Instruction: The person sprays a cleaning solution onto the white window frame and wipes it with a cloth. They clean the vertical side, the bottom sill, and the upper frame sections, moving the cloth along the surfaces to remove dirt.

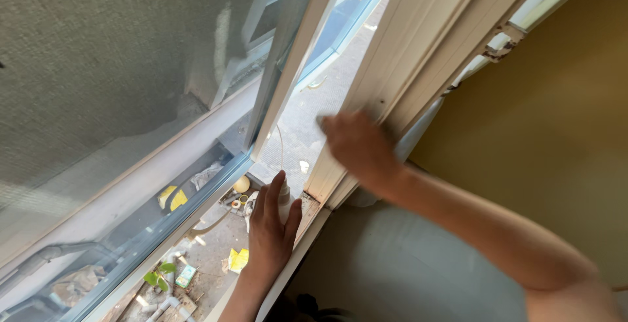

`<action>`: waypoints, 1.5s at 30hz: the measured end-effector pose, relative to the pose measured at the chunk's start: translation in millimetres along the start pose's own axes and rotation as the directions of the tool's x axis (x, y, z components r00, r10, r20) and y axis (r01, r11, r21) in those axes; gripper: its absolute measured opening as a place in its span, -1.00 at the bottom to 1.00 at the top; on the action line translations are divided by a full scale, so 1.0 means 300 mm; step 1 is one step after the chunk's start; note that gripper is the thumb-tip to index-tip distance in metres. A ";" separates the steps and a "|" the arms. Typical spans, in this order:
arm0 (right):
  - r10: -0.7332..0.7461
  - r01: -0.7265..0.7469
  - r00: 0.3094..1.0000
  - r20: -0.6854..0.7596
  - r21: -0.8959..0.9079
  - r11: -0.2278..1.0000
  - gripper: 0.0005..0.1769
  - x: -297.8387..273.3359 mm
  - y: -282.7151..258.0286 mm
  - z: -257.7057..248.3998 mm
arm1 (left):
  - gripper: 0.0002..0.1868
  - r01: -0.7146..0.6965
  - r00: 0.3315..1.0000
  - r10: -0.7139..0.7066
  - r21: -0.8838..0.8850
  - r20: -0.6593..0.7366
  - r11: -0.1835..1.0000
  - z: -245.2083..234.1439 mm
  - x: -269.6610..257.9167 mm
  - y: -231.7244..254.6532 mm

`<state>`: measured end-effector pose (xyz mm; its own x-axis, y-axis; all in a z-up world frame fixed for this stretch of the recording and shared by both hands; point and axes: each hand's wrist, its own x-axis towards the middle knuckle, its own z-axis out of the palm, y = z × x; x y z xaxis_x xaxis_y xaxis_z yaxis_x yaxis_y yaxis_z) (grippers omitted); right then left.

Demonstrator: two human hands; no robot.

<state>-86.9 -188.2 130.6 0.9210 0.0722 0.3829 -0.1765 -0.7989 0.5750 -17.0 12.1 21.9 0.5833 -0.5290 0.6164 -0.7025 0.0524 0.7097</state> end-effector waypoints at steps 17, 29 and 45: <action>-0.055 0.061 0.998 0.028 -0.266 0.962 -0.72 -0.024 -0.058 0.023 | -0.39 0.003 1.000 -0.003 0.019 -0.028 1.000 -0.008 0.003 -0.054; -0.109 0.125 0.971 0.213 -0.066 0.990 -0.81 -0.059 -0.200 0.168 | -0.40 0.005 1.000 -0.005 0.024 -0.014 1.000 -0.012 0.008 -0.036; -0.052 0.099 0.985 0.162 -0.298 0.950 -0.89 -0.015 -0.050 -0.017 | -0.41 0.008 1.000 -0.009 0.018 0.013 1.000 -0.011 0.006 -0.081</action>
<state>-90.1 -173.7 124.0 0.9729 0.0162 0.2305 -0.1797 -0.5738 0.7990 2.3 12.6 6.9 0.5838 -0.5408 0.6055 -0.7050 0.0323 0.7085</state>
